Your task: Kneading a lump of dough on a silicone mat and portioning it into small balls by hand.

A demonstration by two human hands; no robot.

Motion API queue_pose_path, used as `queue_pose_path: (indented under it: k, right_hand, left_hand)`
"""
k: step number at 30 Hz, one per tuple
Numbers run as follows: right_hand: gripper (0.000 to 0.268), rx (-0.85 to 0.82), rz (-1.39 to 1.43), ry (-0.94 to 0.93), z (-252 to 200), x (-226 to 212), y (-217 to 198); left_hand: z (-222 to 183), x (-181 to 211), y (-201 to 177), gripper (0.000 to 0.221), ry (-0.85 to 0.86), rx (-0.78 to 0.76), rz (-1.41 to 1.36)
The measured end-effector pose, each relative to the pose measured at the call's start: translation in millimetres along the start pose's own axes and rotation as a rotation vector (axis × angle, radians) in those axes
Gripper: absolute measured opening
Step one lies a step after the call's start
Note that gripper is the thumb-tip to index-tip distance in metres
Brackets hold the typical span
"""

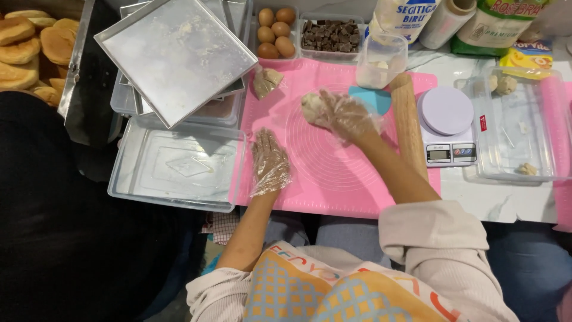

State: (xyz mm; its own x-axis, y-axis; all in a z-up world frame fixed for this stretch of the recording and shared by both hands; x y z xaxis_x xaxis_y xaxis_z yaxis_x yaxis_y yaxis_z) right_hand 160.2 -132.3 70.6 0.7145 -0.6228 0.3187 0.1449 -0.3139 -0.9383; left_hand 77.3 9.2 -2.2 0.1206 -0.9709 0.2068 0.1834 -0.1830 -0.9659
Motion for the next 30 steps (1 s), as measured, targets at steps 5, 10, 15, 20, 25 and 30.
queue_pose_path:
  k: [5,10,15,20,25,30]
  right_hand:
    - [0.064,0.310,0.064,-0.021,-38.0,-34.1,-18.1]
    - [0.063,0.524,0.141,0.048,-69.7,-13.7,-24.2]
    - [0.043,0.758,0.380,0.268,-48.8,122.8,-38.2]
    - [0.020,0.103,0.415,0.219,16.3,227.8,46.2]
    - [0.034,-0.623,0.113,0.289,78.6,211.6,104.5]
    - [0.027,-0.636,0.415,0.510,80.9,207.6,107.7]
  left_hand:
    - [-0.7,3.1,-6.4,0.057,0.021,0.004,-0.013]
    - [-2.0,4.0,-12.4,0.056,0.023,0.048,-0.093]
    - [1.4,-1.1,-6.1,0.057,0.040,0.045,-0.110]
    - [0.6,-1.3,6.8,0.052,0.041,0.125,0.008]
    - [2.6,-0.4,3.8,0.055,-0.003,0.054,0.029]
    - [3.4,-0.9,2.2,0.057,-0.036,-0.007,0.023]
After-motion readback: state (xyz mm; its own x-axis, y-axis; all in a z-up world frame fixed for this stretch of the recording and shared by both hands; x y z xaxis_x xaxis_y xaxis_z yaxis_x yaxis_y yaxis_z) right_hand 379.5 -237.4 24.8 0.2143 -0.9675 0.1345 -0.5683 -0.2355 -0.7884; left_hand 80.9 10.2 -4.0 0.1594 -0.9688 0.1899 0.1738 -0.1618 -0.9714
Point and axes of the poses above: each hand's wrist, its own z-axis towards the middle knuckle, its own y-axis out of the palm, x = y × z, the point moved 6 cm from there along z, towards the middle knuckle, and after that the axes turned 11 degrees about -x, right-handed, at the moved point
